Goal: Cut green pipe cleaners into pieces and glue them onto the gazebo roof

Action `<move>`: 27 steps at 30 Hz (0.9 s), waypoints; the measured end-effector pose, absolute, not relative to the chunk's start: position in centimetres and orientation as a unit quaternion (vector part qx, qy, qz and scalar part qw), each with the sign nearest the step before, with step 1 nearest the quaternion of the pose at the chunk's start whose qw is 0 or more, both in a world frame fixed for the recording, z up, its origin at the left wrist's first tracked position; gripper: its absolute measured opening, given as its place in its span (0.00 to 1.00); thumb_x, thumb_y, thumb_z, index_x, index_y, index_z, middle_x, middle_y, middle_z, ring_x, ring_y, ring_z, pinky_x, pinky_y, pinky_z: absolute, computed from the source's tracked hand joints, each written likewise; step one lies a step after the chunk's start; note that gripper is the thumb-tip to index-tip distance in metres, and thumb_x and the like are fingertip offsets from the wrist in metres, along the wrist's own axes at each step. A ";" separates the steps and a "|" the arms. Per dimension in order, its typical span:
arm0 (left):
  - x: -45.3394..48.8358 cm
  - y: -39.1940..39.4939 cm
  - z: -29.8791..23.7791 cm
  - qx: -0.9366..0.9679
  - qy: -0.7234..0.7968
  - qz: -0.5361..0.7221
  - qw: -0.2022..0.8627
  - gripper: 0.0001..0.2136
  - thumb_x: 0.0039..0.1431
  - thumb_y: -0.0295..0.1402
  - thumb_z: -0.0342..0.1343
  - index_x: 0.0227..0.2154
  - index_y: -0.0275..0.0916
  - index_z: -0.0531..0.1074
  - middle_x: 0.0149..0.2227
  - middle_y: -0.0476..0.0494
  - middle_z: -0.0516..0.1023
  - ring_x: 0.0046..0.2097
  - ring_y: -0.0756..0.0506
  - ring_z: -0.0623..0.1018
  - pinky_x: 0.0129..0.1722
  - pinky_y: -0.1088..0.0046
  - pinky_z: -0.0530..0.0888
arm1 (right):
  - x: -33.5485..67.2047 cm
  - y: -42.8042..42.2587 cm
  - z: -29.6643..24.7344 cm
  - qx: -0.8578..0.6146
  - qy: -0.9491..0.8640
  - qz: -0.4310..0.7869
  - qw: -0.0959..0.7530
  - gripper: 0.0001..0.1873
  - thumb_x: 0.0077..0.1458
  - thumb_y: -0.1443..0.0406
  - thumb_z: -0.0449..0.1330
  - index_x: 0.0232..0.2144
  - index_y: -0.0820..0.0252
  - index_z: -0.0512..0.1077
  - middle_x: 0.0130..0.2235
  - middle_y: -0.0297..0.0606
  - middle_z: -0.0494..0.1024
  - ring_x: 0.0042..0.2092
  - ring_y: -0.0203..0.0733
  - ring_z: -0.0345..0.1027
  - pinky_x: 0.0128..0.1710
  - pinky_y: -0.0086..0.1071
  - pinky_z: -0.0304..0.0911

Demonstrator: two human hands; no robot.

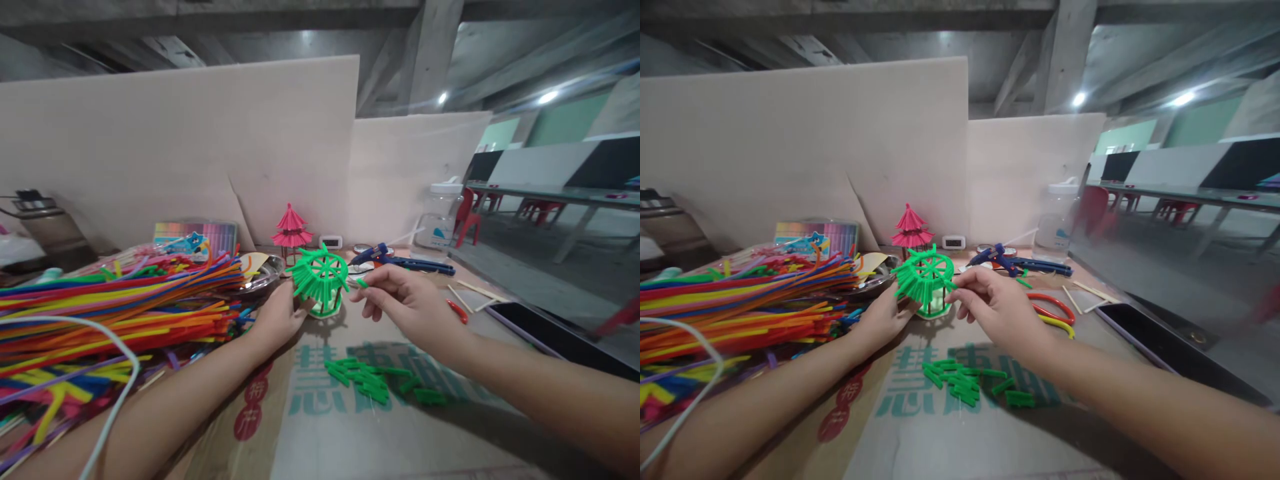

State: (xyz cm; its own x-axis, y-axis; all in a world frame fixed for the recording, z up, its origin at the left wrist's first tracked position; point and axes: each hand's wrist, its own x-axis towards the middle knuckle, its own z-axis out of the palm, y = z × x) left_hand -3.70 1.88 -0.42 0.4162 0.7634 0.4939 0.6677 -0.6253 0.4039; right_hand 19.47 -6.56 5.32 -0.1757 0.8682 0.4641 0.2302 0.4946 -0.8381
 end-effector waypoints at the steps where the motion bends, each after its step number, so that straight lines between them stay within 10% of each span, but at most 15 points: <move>1: -3.7 1.8 -0.4 0.839 0.427 0.330 0.072 0.20 0.60 0.36 0.51 0.54 0.37 0.63 0.51 0.35 0.72 0.55 0.38 0.71 0.55 0.58 0.68 | 19.3 -6.5 5.3 -0.392 -0.693 0.319 0.514 0.07 0.58 0.61 0.57 0.34 0.58 0.69 0.31 0.36 0.80 0.27 0.35 0.71 0.26 0.30 0.68; 27: -3.3 0.8 0.8 0.862 0.391 0.322 0.015 0.16 0.54 0.29 0.53 0.47 0.38 0.69 0.51 0.38 0.72 0.56 0.38 0.69 0.62 0.54 0.60 | 19.5 -5.4 1.6 -0.445 -0.795 0.067 0.407 0.16 0.63 0.60 0.48 0.23 0.57 0.63 0.21 0.29 0.62 0.24 0.34 0.55 0.25 0.28 0.49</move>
